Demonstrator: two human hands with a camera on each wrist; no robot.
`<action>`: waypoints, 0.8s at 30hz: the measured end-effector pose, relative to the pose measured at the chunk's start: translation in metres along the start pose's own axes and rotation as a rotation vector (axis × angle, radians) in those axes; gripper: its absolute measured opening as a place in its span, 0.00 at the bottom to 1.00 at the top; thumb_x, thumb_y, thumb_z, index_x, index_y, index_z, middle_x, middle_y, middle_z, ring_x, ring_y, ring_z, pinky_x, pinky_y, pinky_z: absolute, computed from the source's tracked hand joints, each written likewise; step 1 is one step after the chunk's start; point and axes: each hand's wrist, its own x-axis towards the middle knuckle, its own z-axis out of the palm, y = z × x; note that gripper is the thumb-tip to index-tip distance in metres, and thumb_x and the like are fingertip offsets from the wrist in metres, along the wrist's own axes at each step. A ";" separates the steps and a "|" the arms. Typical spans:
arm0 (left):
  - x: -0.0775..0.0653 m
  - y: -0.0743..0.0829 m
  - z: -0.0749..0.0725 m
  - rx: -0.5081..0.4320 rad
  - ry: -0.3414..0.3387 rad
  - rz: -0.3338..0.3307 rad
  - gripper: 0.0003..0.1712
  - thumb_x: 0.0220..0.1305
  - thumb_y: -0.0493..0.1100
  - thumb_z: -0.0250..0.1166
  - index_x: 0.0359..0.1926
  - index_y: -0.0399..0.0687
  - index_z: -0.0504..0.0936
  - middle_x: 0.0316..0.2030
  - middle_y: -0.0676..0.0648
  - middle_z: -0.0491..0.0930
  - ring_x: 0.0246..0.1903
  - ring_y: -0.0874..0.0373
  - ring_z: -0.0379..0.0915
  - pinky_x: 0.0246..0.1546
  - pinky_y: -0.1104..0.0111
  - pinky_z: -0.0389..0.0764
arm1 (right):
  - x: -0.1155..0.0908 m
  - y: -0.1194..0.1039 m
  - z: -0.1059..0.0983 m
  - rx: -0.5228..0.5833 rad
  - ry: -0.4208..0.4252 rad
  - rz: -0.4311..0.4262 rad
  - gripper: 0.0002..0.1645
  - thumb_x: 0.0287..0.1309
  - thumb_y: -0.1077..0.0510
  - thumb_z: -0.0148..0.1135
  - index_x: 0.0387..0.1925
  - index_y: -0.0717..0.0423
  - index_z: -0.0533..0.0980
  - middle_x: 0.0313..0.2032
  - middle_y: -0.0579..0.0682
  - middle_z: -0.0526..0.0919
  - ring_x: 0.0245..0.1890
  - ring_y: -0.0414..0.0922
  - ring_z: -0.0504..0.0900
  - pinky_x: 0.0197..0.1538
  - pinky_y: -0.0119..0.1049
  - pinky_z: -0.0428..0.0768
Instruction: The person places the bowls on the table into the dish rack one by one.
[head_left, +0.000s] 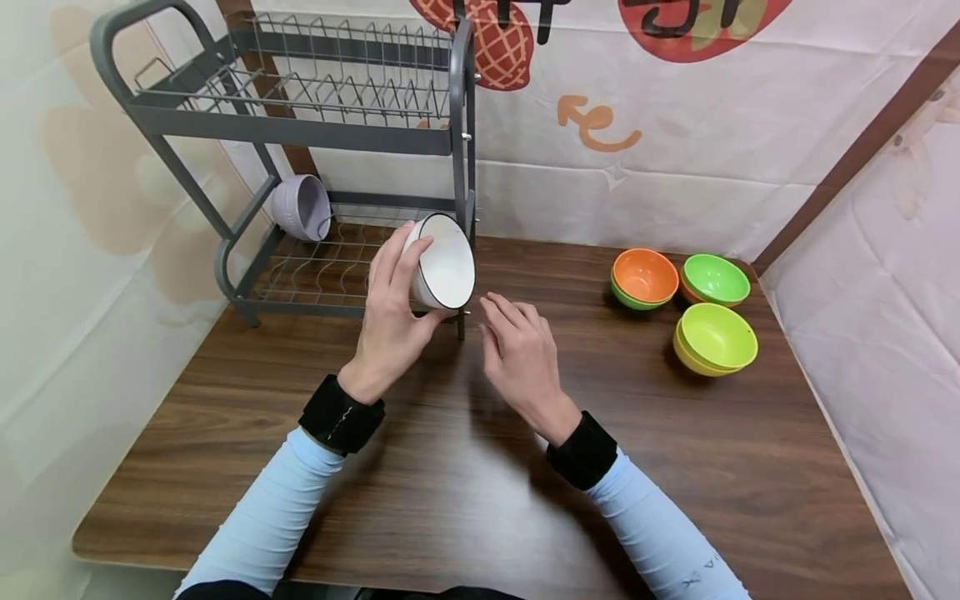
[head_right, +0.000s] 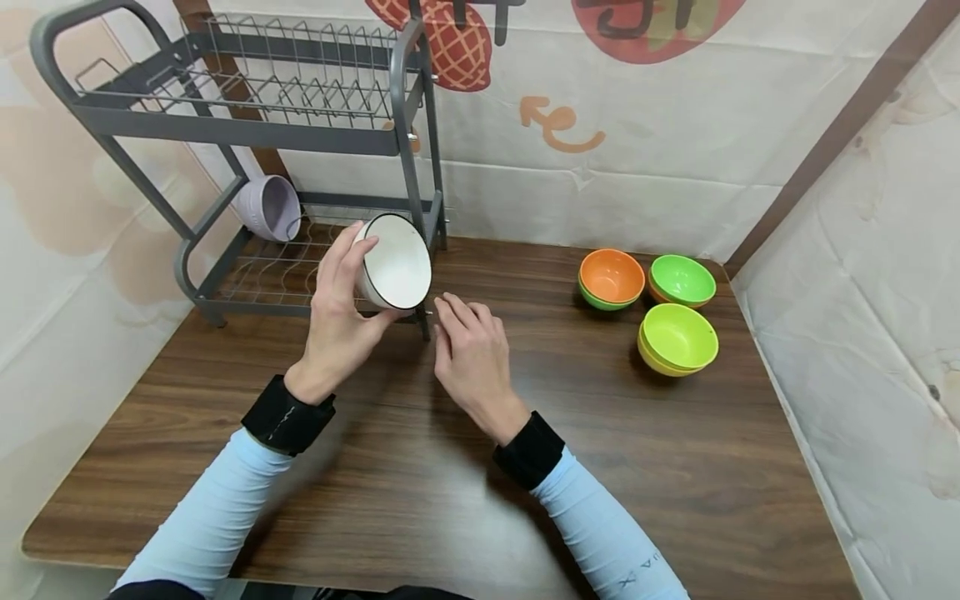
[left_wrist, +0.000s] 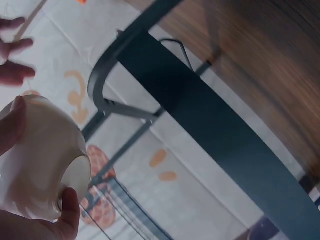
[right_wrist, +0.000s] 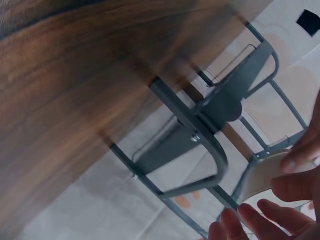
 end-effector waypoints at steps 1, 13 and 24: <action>0.000 -0.001 -0.003 0.009 0.002 -0.006 0.61 0.36 0.25 0.87 0.74 0.45 0.70 0.77 0.38 0.62 0.75 0.42 0.56 0.70 0.47 0.67 | 0.000 0.001 0.003 0.003 -0.011 0.008 0.21 0.72 0.64 0.63 0.64 0.62 0.81 0.63 0.57 0.83 0.56 0.55 0.80 0.52 0.51 0.79; 0.006 -0.034 -0.032 0.112 -0.020 -0.058 0.61 0.36 0.25 0.88 0.74 0.44 0.70 0.76 0.38 0.62 0.76 0.43 0.55 0.71 0.45 0.65 | -0.002 0.005 0.036 -0.023 -0.234 0.071 0.29 0.76 0.60 0.58 0.74 0.63 0.70 0.72 0.59 0.73 0.70 0.58 0.71 0.63 0.59 0.74; 0.010 -0.080 -0.041 0.179 -0.127 -0.186 0.60 0.39 0.23 0.85 0.75 0.46 0.69 0.76 0.38 0.61 0.76 0.41 0.52 0.71 0.43 0.65 | -0.007 0.006 0.045 -0.056 -0.390 0.155 0.32 0.79 0.56 0.55 0.78 0.63 0.64 0.76 0.60 0.67 0.78 0.58 0.58 0.70 0.62 0.66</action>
